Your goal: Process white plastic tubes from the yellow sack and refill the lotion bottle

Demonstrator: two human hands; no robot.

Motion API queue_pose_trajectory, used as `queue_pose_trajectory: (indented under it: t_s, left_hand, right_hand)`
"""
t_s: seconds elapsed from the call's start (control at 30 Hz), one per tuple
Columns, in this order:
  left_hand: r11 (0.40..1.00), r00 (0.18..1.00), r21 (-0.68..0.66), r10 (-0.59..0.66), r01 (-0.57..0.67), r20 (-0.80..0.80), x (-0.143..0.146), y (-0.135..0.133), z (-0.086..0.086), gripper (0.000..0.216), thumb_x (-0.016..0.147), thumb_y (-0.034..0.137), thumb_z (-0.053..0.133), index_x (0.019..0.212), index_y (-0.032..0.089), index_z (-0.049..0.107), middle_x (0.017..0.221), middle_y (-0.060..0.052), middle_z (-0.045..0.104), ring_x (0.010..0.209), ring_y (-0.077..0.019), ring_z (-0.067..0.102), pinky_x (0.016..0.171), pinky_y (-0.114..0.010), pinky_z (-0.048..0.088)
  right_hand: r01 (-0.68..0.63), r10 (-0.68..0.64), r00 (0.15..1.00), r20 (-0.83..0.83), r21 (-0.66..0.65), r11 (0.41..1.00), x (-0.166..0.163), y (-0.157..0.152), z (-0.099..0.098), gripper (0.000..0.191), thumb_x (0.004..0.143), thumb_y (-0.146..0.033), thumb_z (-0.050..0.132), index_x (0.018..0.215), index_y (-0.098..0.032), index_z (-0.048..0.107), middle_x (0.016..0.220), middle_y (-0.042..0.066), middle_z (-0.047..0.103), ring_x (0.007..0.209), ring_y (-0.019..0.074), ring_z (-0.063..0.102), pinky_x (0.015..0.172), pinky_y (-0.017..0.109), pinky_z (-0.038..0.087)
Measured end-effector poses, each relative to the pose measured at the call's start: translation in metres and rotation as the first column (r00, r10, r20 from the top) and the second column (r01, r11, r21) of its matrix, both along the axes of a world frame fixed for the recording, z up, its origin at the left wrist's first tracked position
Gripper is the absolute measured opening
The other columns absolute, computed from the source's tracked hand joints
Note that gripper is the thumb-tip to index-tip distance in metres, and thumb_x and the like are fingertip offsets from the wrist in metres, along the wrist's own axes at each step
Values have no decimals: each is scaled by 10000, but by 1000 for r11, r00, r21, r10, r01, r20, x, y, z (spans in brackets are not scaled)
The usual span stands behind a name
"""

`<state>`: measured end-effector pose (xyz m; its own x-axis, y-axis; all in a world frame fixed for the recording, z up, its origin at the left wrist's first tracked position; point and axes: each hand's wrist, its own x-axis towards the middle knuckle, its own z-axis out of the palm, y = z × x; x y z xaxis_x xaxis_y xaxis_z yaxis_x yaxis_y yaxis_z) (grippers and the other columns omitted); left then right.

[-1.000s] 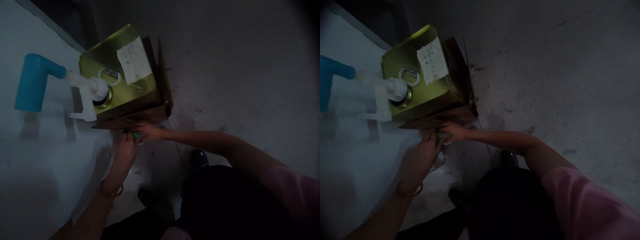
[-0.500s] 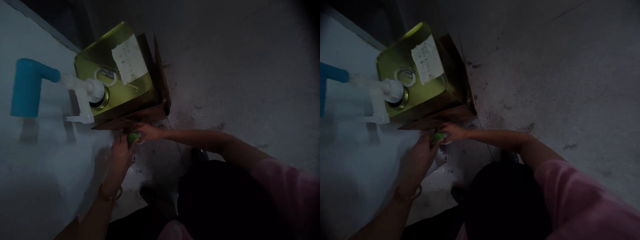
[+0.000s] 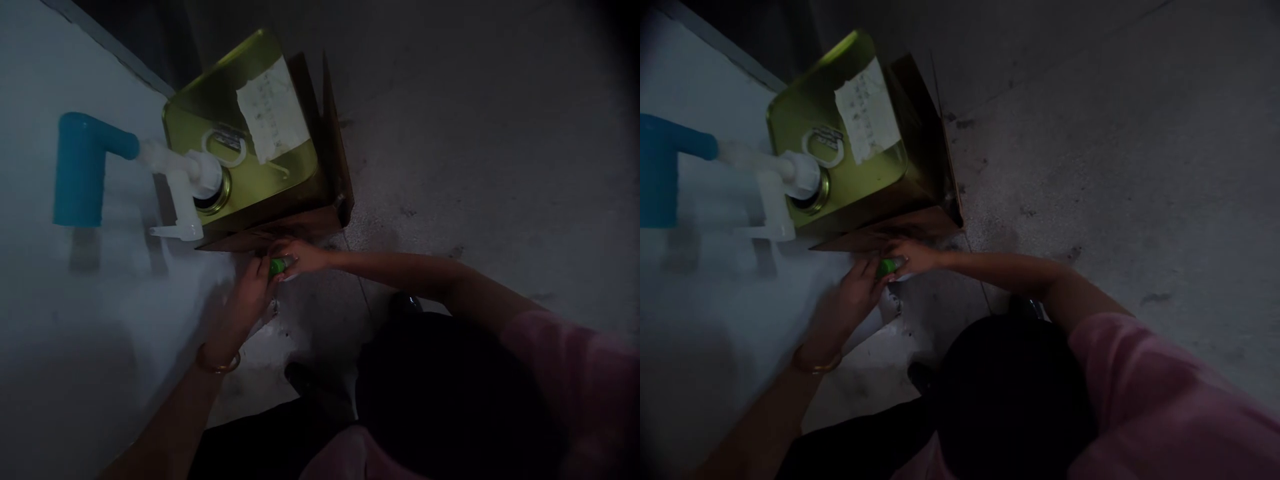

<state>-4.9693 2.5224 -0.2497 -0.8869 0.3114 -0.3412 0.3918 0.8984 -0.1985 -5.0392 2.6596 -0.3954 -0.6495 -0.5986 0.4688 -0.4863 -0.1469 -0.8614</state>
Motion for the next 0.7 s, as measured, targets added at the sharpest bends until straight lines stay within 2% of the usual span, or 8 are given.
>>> queue_pose_trajectory:
  t_s: [0.13,0.23,0.3,0.37,0.43,0.5,0.57,0.7]
  left_hand:
    - [976,971,34,-219,217,94,-21,-25,-12,440,989,340,485,1332,65,515,1175,-177,607,1044,-270,614,939,-384,502]
    - [948,938,88,-316,306,143,-22,-24,-3,402,998,292,440,1329,78,520,1201,-178,608,1118,-286,584,990,-420,478]
    - [969,962,123,-231,214,148,-14,-10,11,397,1017,305,391,1339,110,519,1229,-156,604,1125,-268,584,982,-400,479]
    - [991,997,131,-19,8,80,-3,10,23,408,1023,383,388,1322,148,534,1219,-130,613,1092,-247,606,939,-361,491]
    - [974,978,95,209,-206,-15,8,31,29,430,1005,462,423,1255,148,579,1130,-127,647,1009,-248,638,856,-339,504]
    - [945,940,38,328,-325,-97,14,46,26,440,994,482,443,1182,124,616,1039,-137,666,945,-263,655,792,-335,501]
    - [935,927,1,351,-354,-136,16,53,20,427,994,460,452,1136,102,638,1006,-146,668,921,-265,659,768,-326,494]
    - [961,957,-15,272,-275,-101,14,50,18,402,1002,421,451,1163,104,637,1068,-145,655,940,-244,654,789,-304,490]
  right_hand:
    - [-45,46,999,22,-27,999,-4,-2,-3,334,722,-309,844,986,-150,715,1179,102,644,1182,242,582,1059,387,426]
    - [-44,45,999,24,-32,999,-3,-2,-4,333,721,-311,845,973,-135,717,1207,111,619,1184,235,572,1066,376,419]
    - [-9,10,999,36,-23,1000,0,-2,-4,334,726,-320,843,981,-141,721,1218,105,606,1196,232,558,1075,373,409]
    - [15,-14,999,37,-11,1000,3,-1,-3,355,747,-319,827,1042,-155,718,1238,101,594,1221,231,537,1082,376,401]
    - [25,-25,999,33,-3,1000,6,-1,-2,392,775,-312,805,1121,-157,705,1263,110,581,1243,233,522,1083,377,400]
    - [36,-37,999,31,17,999,7,-1,-2,407,779,-299,799,1147,-155,703,1278,118,568,1246,241,518,1086,381,399]
    - [43,-45,998,33,42,998,6,-1,-2,407,779,-291,798,1157,-170,707,1283,113,559,1231,243,526,1088,394,396]
    - [19,-19,1000,-13,-3,1000,2,0,-4,362,792,-310,784,1114,-160,717,1222,105,575,1202,238,533,1088,405,393]
